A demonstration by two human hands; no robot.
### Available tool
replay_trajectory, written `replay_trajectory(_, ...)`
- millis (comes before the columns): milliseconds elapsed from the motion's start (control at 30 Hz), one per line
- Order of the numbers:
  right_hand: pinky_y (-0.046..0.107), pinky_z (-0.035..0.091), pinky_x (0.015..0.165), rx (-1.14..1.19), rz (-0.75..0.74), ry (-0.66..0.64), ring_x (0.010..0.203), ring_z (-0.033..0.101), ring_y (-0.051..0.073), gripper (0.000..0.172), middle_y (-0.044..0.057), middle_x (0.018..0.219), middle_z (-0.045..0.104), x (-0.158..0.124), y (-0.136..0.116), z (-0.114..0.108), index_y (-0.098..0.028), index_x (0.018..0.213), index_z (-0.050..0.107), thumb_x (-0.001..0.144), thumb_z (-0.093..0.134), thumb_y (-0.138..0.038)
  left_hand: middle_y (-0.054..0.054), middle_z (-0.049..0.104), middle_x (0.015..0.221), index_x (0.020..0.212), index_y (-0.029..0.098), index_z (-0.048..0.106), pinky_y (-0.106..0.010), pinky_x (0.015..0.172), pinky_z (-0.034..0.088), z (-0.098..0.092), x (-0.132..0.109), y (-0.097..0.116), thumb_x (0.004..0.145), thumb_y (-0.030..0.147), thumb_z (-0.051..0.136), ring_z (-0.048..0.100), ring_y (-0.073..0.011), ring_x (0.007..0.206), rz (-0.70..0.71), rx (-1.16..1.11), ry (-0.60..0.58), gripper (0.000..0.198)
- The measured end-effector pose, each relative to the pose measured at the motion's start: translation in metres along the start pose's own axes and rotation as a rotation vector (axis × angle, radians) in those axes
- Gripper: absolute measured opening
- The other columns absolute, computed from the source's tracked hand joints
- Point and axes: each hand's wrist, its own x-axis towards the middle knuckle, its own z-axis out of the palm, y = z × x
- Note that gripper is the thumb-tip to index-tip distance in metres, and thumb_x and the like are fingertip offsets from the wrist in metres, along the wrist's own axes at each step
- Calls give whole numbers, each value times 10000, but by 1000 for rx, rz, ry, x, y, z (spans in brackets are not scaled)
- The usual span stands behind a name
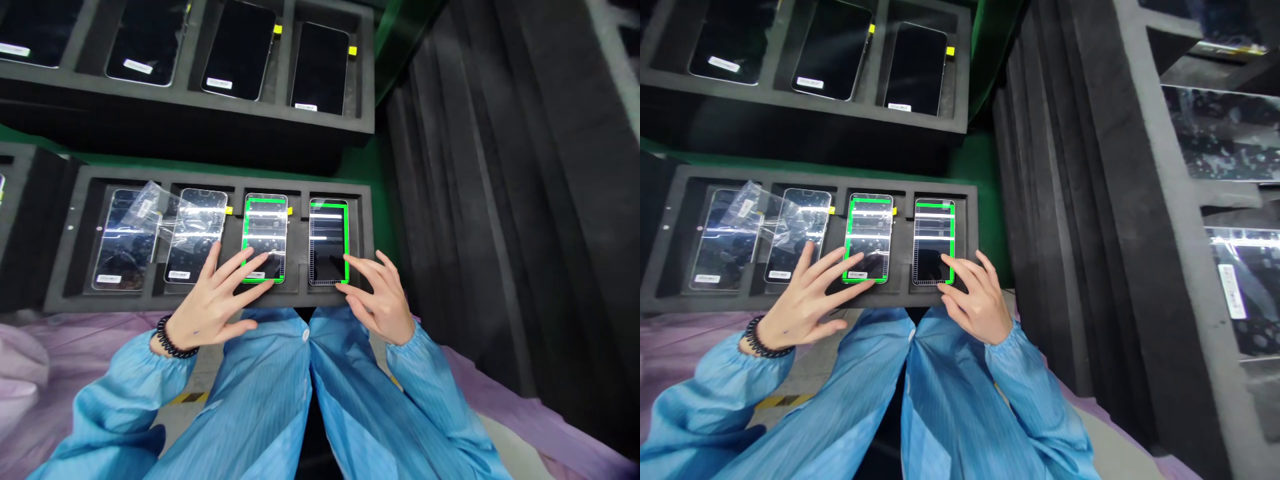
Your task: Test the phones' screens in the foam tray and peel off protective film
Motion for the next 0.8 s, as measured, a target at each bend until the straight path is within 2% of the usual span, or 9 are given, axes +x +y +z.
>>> replay_trajectory(133, 571, 437, 1140, -49, 68, 45, 1187, 618, 244, 253, 55, 1421, 624, -12, 2, -2, -261, 983, 773, 935, 539, -180, -116, 398, 1612, 1493, 326, 459, -668, 1241, 106, 1, -2, -5, 986, 604, 324, 357, -369, 1492, 8, 5, 55, 593)
replay_trajectory(233, 576, 422, 1149, -77, 92, 31, 1194, 612, 248, 257, 48, 1431, 618, -16, 2, 0, -270, 1003, 773, 930, 545, -177, -74, 406, 1610, 1501, 385, 435, -664, 1243, 120, 2, -3, -7, 980, 613, 331, 374, -361, 1483, -7, 0, 69, 578)
replay_trajectory(300, 579, 407, 1159, -84, 92, 6, 1202, 606, 253, 252, 54, 1442, 610, -15, 1, 2, -268, 1022, 772, 933, 551, -186, -87, 396, 1615, 1514, 376, 420, -667, 1243, 113, 2, -2, -6, 984, 599, 331, 358, -362, 1493, 8, 6, 80, 581)
replay_trajectory(433, 561, 396, 1166, -82, 36, -32, 1216, 603, 245, 239, 89, 1427, 622, -8, -3, 7, -244, 1056, 761, 961, 542, -220, -133, 350, 1634, 1532, 313, 410, -661, 1253, 89, 2, -1, -6, 993, 561, 349, 301, -363, 1524, 40, 12, 97, 597)
replay_trajectory(533, 546, 384, 1177, -73, -6, -43, 1219, 601, 243, 234, 113, 1413, 631, -2, -7, 11, -218, 1062, 758, 972, 541, -226, -131, 343, 1638, 1525, 308, 426, -669, 1249, 100, 3, -2, -6, 988, 571, 361, 321, -373, 1512, 38, 5, 105, 602)
replay_trajectory(733, 549, 378, 1181, -60, -57, -60, 1223, 594, 239, 237, 103, 1422, 627, 8, -12, 19, -224, 1073, 751, 984, 534, -254, -46, 406, 1615, 1474, 396, 471, -667, 1246, 99, 2, -3, -3, 962, 639, 361, 385, -360, 1478, -24, -40, 65, 577)
replay_trajectory(800, 548, 381, 1178, -63, -78, -64, 1215, 596, 237, 242, 104, 1418, 630, 11, -13, 21, -222, 1079, 749, 988, 528, -259, -62, 434, 1596, 1457, 382, 494, -686, 1237, 91, 2, 0, 2, 970, 644, 324, 373, -366, 1484, -19, -32, 51, 579)
